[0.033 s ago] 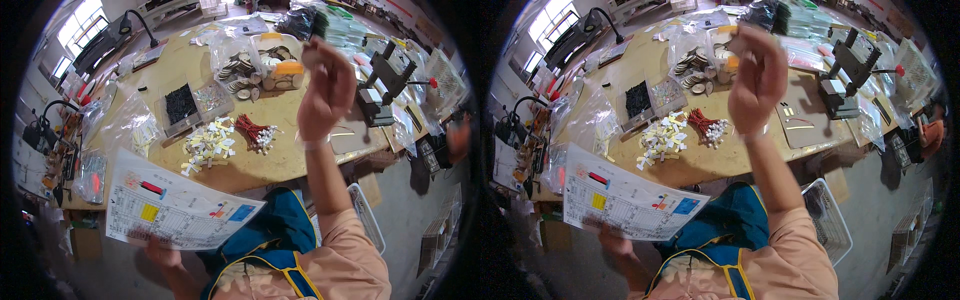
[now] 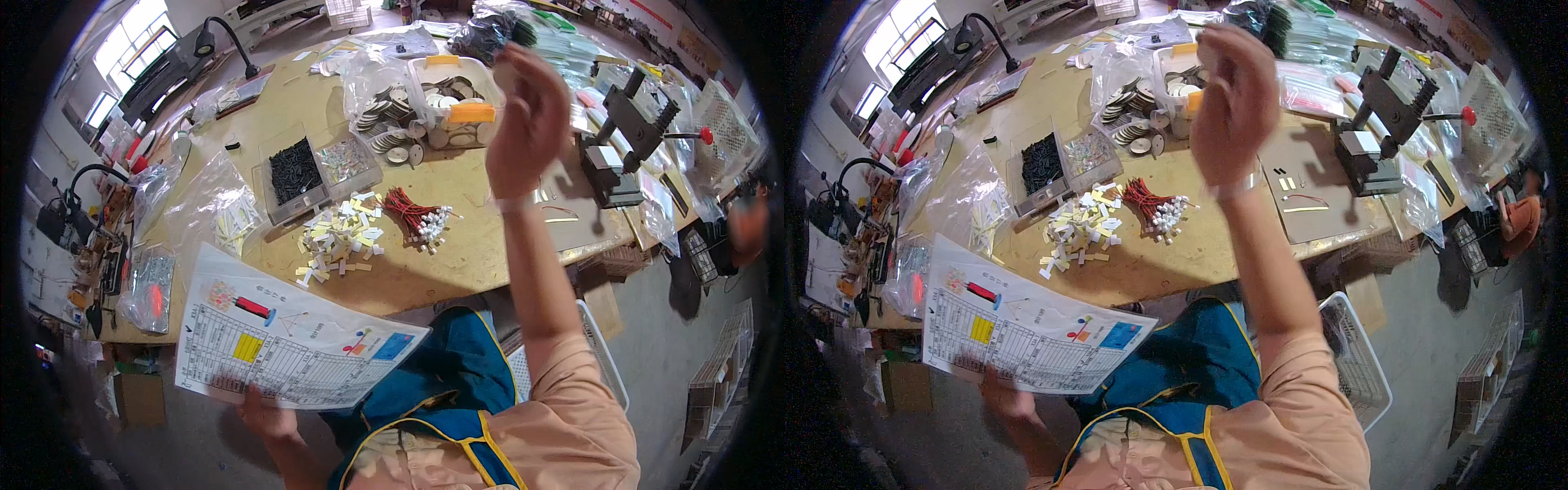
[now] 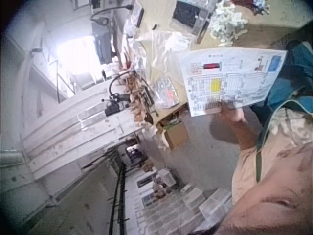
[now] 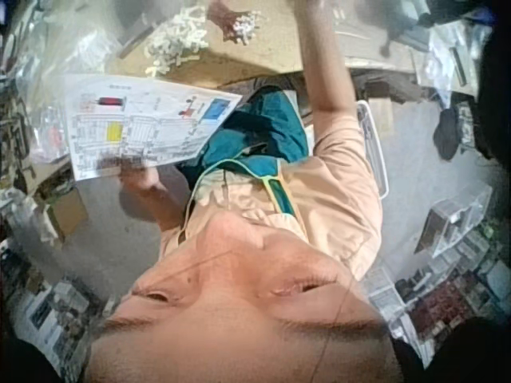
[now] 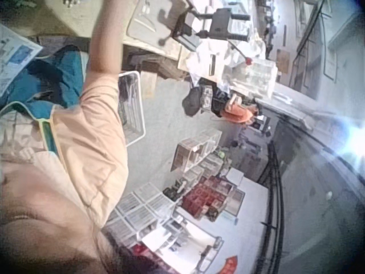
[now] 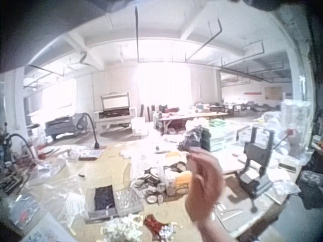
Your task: The person consults an instruction sheet, then picks up small wooden sticks, red wires, and a round wooden disc. They insert a stick into the disc and continue handling components on the table.
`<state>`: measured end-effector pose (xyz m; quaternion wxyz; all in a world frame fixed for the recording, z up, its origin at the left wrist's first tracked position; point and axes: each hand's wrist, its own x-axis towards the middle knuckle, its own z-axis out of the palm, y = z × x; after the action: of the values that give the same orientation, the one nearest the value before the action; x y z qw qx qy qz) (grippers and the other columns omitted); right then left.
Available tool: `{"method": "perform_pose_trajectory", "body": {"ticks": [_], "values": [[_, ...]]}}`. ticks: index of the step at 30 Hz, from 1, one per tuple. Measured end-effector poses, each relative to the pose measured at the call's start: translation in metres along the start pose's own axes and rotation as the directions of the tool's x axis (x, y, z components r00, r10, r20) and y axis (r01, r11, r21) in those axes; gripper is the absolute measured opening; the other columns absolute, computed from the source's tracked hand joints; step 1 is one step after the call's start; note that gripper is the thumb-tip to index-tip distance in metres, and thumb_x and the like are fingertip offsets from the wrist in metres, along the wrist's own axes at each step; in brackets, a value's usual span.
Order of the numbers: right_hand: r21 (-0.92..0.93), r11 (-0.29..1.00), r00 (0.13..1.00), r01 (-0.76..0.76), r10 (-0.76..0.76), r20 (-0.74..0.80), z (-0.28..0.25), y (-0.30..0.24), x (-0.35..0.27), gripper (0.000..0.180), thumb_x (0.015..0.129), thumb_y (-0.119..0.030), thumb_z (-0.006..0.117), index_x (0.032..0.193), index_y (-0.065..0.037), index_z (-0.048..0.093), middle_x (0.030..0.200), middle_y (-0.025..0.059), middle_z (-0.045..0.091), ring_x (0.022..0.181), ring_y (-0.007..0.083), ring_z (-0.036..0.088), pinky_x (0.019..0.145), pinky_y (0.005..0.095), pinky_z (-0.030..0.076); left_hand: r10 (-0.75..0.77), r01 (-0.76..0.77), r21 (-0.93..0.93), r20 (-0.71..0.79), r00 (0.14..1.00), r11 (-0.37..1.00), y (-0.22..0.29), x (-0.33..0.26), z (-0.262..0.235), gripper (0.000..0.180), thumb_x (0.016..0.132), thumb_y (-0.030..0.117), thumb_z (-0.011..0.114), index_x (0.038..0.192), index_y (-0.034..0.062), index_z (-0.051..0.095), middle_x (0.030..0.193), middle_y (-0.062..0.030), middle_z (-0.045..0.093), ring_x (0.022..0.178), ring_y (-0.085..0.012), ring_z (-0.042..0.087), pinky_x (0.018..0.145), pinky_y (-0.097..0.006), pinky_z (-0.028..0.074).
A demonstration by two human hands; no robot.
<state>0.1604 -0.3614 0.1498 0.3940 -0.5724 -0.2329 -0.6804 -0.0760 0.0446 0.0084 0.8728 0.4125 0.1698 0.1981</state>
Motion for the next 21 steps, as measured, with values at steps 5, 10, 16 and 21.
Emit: {"method": "perform_pose_trajectory", "body": {"ticks": [5, 10, 16, 21], "values": [[-0.429, 0.877, 0.811, -0.219, 0.407, 0.419, 0.003, 0.058, -0.014, 0.041, 0.082, 0.006, 0.066, 0.121, -0.006, 0.063, 0.136, 0.0162, 0.057, 0.13, 0.0311, 0.053, 0.108, 0.0373, 0.042, -0.002, 0.007, -0.021, 0.215, 0.977, 1.0, -0.008, 0.0, -0.001, 0.069, 0.084, 0.013, 0.067, 0.147, 0.0017, 0.04, 0.143, -0.0193, 0.048, 0.132, -0.0379, 0.047, 0.11, -0.059, 0.039], [-0.385, 0.885, 0.778, -0.264, 0.431, 0.457, -0.029, 0.052, -0.062, 0.033, 0.084, 0.002, 0.068, 0.116, -0.005, 0.065, 0.135, 0.016, 0.058, 0.127, 0.0314, 0.055, 0.105, 0.0376, 0.044, 0.0, 0.006, -0.016, 0.344, 0.939, 1.0, -0.016, 0.003, 0.009, 0.066, 0.087, 0.013, 0.063, 0.148, 0.0006, 0.038, 0.143, -0.0202, 0.048, 0.131, -0.0362, 0.049, 0.111, -0.054, 0.039], [-0.381, 0.698, 0.573, -0.606, 0.715, 0.4, -0.04, 0.061, -0.08, 0.029, 0.087, -0.003, 0.069, 0.115, -0.002, 0.065, 0.113, 0.0085, 0.068, 0.105, 0.019, 0.064, 0.091, 0.0319, 0.051, -0.046, 0.022, 0.092, 0.259, 0.965, 0.995, -0.023, 0.005, 0.028, 0.063, 0.088, 0.007, 0.056, 0.148, -0.0023, 0.037, 0.144, -0.021, 0.047, 0.13, -0.0345, 0.051, 0.109, -0.053, 0.042], [-0.221, 0.63, 0.479, -0.744, 0.734, 0.481, -0.044, -0.003, -0.088, 0.032, 0.088, -0.003, 0.067, 0.12, -0.001, 0.063, 0.113, 0.0076, 0.067, 0.103, 0.0163, 0.064, 0.089, 0.0313, 0.051, -0.1, 0.081, 0.089, 0.229, 0.968, 0.993, -0.037, 0.005, 0.039, 0.06, 0.088, -0.002, 0.051, 0.146, -0.005, 0.037, 0.142, -0.0211, 0.049, 0.128, -0.0329, 0.053, 0.109, -0.047, 0.042]]}}
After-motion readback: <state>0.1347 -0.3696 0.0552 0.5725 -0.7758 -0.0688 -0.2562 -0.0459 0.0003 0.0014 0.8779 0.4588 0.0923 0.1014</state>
